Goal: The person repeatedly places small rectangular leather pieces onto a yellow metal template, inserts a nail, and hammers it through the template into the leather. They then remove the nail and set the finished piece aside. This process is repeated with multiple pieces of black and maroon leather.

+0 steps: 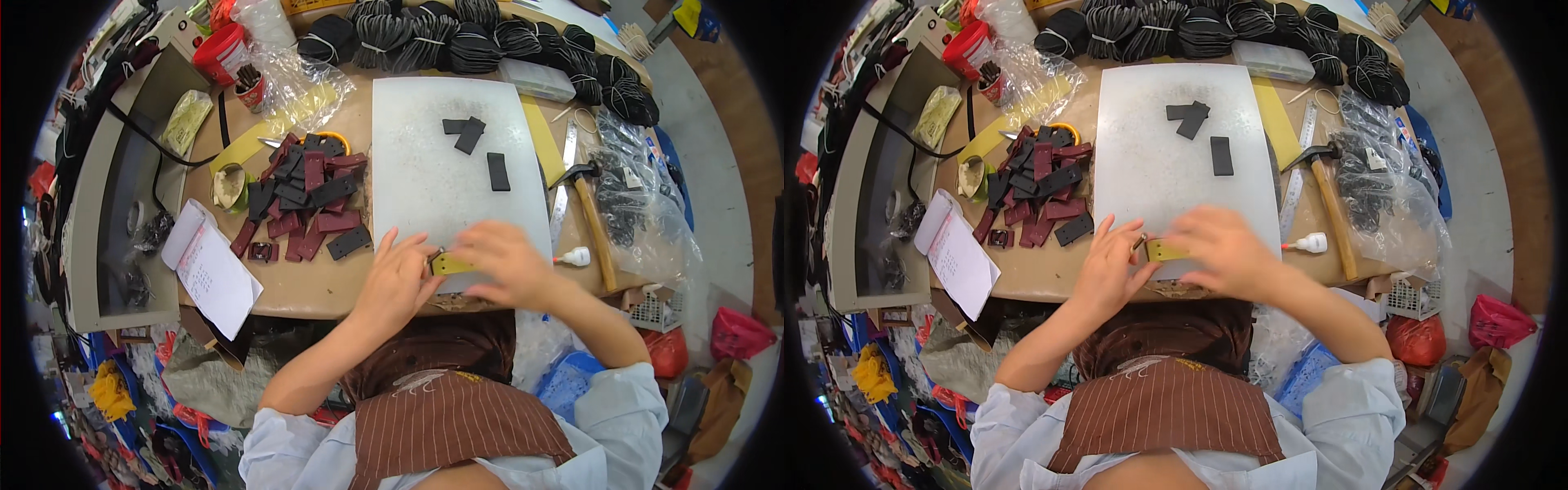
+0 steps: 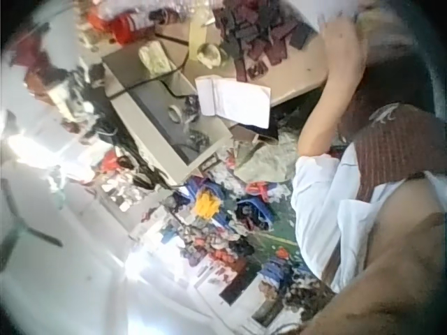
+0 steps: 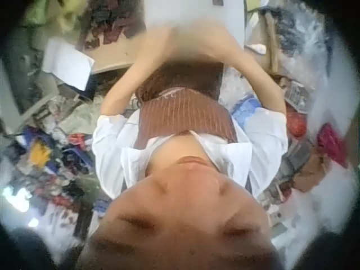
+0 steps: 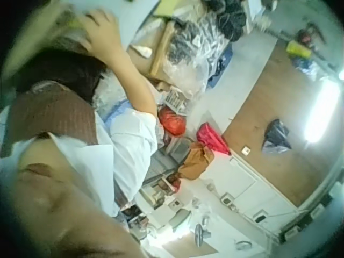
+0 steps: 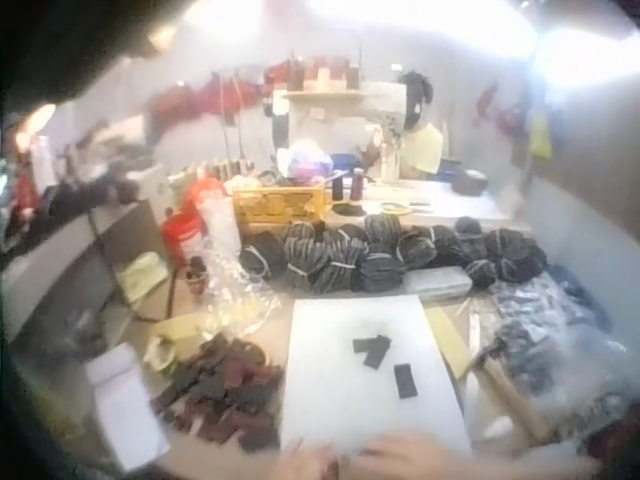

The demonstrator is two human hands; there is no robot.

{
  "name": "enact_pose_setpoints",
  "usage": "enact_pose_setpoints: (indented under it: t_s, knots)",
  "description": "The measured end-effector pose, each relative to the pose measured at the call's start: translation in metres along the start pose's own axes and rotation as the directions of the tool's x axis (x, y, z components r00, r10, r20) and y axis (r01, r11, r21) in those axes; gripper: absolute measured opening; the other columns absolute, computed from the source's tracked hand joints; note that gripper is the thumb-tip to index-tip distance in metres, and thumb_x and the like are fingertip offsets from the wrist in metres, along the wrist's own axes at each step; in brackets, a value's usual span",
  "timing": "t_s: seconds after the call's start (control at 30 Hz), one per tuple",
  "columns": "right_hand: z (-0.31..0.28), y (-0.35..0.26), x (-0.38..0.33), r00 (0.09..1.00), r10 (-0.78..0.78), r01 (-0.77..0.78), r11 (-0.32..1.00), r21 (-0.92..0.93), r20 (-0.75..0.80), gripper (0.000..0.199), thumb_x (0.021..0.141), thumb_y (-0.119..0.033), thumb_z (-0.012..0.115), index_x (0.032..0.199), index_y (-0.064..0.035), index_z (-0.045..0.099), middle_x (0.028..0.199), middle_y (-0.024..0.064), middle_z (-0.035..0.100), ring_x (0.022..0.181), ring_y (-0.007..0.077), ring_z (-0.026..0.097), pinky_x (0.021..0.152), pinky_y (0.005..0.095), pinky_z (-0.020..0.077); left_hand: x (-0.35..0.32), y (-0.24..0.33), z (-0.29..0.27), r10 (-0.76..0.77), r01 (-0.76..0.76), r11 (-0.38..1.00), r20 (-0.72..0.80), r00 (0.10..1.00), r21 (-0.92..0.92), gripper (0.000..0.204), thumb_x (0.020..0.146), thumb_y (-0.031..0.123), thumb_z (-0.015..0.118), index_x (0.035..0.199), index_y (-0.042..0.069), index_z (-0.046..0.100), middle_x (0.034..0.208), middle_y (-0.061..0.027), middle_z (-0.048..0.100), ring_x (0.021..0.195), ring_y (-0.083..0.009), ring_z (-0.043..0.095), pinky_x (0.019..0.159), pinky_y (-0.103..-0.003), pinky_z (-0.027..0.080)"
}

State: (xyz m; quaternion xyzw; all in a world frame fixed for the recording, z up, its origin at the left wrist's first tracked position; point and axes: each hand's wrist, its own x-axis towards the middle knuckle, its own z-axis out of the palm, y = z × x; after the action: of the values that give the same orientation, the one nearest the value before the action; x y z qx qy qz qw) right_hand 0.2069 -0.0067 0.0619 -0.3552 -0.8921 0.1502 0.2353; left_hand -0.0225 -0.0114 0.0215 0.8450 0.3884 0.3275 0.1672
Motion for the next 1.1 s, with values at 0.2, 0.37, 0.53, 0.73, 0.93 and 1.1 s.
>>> enact_pose_setpoints:
  t_s: [0.2, 0.37, 0.53, 0.73, 0.93, 1.1]
  knots:
    - [0.019, 0.022, 0.011, 0.997, 0.001, 0.006, 0.996, 0.085, -0.083, 0.026, 0.076, -0.014, 0.074, 0.101, -0.0092, 0.069, 0.113, 0.011, 0.063, 0.106, 0.0294, 0.058, 0.093, 0.0394, 0.0454, -0.001, -0.019, -0.041, -0.162, 0.184, 0.974, -0.163, 0.973, 0.131, 0.037, 0.068, 0.009, 0.079, 0.093, 0.003, 0.052, 0.089, -0.0062, 0.062, 0.076, -0.0259, 0.056, 0.103, -0.05, 0.036]
    - [0.0, 0.045, 0.001, 0.936, 0.186, -0.209, 0.977, -0.046, -0.298, 0.024, 0.077, -0.02, 0.074, 0.092, -0.0038, 0.066, 0.103, 0.0109, 0.063, 0.094, 0.0292, 0.059, 0.084, 0.0375, 0.0475, 0.063, -0.05, -0.054, -0.127, 0.318, 0.848, -0.419, 0.899, 0.423, 0.059, 0.066, 0.021, 0.083, 0.109, -0.002, 0.051, 0.085, -0.0086, 0.057, 0.078, -0.0308, 0.054, 0.086, -0.048, 0.039]
    - [-0.007, 0.047, 0.024, 0.747, 0.588, -0.621, 0.784, -0.011, -0.31, 0.027, 0.077, -0.021, 0.074, 0.087, -0.0015, 0.058, 0.091, 0.0114, 0.058, 0.085, 0.0309, 0.057, 0.074, 0.0401, 0.047, 0.138, -0.028, 0.032, -0.157, 0.189, 0.978, -0.278, 0.948, 0.092, 0.055, 0.066, 0.025, 0.083, 0.103, -0.002, 0.052, 0.089, -0.0133, 0.059, 0.085, -0.0324, 0.058, 0.075, -0.041, 0.046]
    - [-0.011, 0.067, 0.008, 0.781, 0.526, -0.579, 0.811, -0.076, -0.336, 0.019, 0.078, -0.012, 0.069, 0.092, -0.0036, 0.059, 0.093, 0.0116, 0.058, 0.089, 0.0319, 0.059, 0.075, 0.0396, 0.0471, 0.159, -0.039, 0.045, -0.244, 0.252, 0.967, -0.162, 0.956, 0.03, 0.035, 0.072, 0.011, 0.076, 0.089, 0.001, 0.047, 0.086, -0.0177, 0.06, 0.083, -0.0363, 0.059, 0.071, -0.044, 0.047]
    - [-0.013, 0.08, -0.012, 0.8, 0.464, -0.484, 0.874, 0.048, -0.38, 0.026, 0.076, -0.004, 0.072, 0.101, -0.0058, 0.065, 0.095, 0.0079, 0.062, 0.077, 0.0211, 0.057, 0.068, 0.0301, 0.0469, 0.056, 0.006, -0.021, -0.191, 0.213, 0.958, 0.129, 0.973, -0.189, 0.034, 0.072, 0.01, 0.077, 0.094, 0.004, 0.051, 0.083, -0.0098, 0.059, 0.079, -0.0326, 0.058, 0.075, -0.042, 0.047]
    - [-0.028, 0.047, -0.007, 0.776, 0.544, -0.456, 0.834, 0.311, -0.321, 0.03, 0.073, -0.002, 0.073, 0.101, -0.0048, 0.064, 0.088, 0.0024, 0.06, 0.071, 0.0107, 0.05, 0.066, 0.0244, 0.0427, 0.001, -0.004, -0.016, -0.095, 0.106, 0.98, 0.073, 0.993, -0.166, 0.044, 0.069, 0.015, 0.081, 0.103, 0.006, 0.055, 0.081, -0.0054, 0.056, 0.08, -0.0265, 0.058, 0.084, -0.04, 0.044]
